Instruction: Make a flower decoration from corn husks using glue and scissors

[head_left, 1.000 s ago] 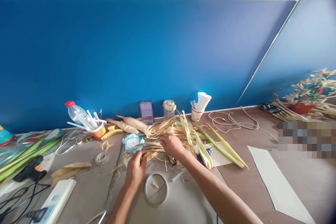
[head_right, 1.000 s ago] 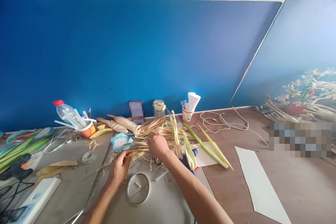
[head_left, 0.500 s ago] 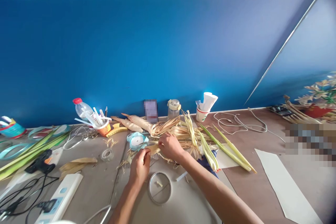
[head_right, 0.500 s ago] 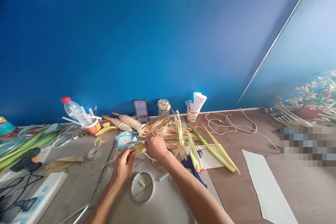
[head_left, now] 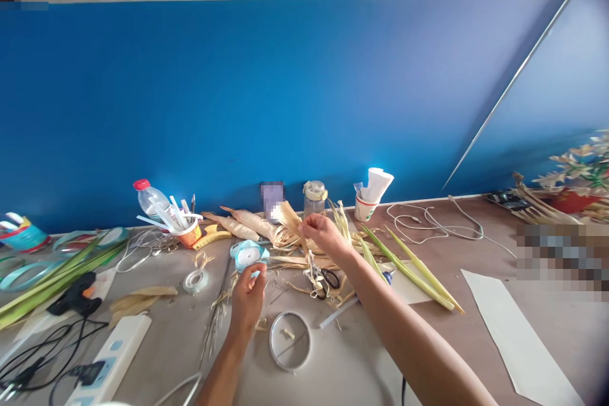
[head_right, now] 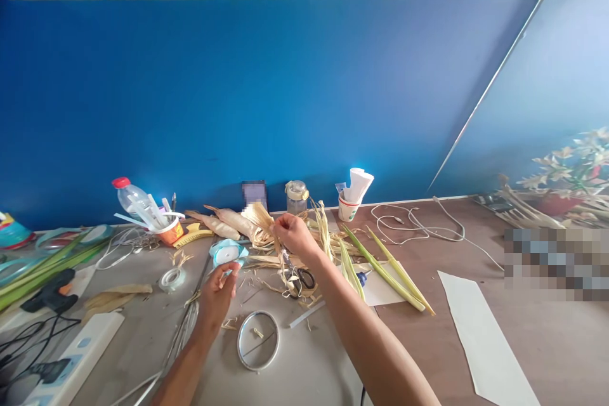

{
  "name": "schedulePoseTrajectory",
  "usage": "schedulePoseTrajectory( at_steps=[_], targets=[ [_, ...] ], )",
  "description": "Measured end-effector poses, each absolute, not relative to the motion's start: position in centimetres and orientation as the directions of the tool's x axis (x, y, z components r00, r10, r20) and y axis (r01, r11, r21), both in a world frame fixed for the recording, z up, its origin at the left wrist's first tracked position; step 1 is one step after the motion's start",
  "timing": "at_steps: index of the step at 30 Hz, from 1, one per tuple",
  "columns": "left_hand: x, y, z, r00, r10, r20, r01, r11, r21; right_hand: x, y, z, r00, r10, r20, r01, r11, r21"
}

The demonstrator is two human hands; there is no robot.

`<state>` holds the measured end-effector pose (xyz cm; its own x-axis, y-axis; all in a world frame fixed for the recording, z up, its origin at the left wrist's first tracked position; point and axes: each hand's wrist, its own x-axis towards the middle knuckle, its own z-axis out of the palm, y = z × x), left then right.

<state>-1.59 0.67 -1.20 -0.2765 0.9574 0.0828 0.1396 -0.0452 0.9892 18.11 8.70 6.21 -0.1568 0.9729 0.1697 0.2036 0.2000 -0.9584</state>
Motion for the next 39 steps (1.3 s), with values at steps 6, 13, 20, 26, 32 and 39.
schedulePoseTrajectory(
  at_steps=[6,13,20,26,32,39],
  targets=[
    [-1.8,0.9,0.0,-0.310,0.950,0.028,-0.222,-0.101,0.970,15.9,7.5,7.4,-0.221,0.945,0.242,0.170,0.282,-0.944],
    [-0.9,0.4,0.4,-0.238,0.971,0.014,-0.427,-0.118,0.897,12.2,4.6,5.6,-0.446,0.864,0.235,0.469,0.449,-0.760],
    [-1.1,0.8,0.1,-0.271,0.962,-0.040,-0.494,-0.103,0.863,12.6,5.6,3.6,-0.367,0.913,0.177,0.306,0.298,-0.904],
    [-1.2,0.6,0.0,-0.315,0.948,-0.044,-0.427,-0.100,0.899,13.1,5.7,3.4,-0.416,0.906,0.075,0.028,0.095,-0.995],
    [-1.3,-0.1,1.3,-0.292,0.956,0.016,-0.142,-0.059,0.988,13.7,4.8,5.6,-0.545,0.835,0.074,-0.008,0.083,-0.997],
    [-1.3,-0.3,1.6,-0.058,0.995,-0.080,-0.274,0.061,0.960,12.8,4.6,4.3,-0.408,0.913,-0.009,0.051,0.013,-0.999]
  ],
)
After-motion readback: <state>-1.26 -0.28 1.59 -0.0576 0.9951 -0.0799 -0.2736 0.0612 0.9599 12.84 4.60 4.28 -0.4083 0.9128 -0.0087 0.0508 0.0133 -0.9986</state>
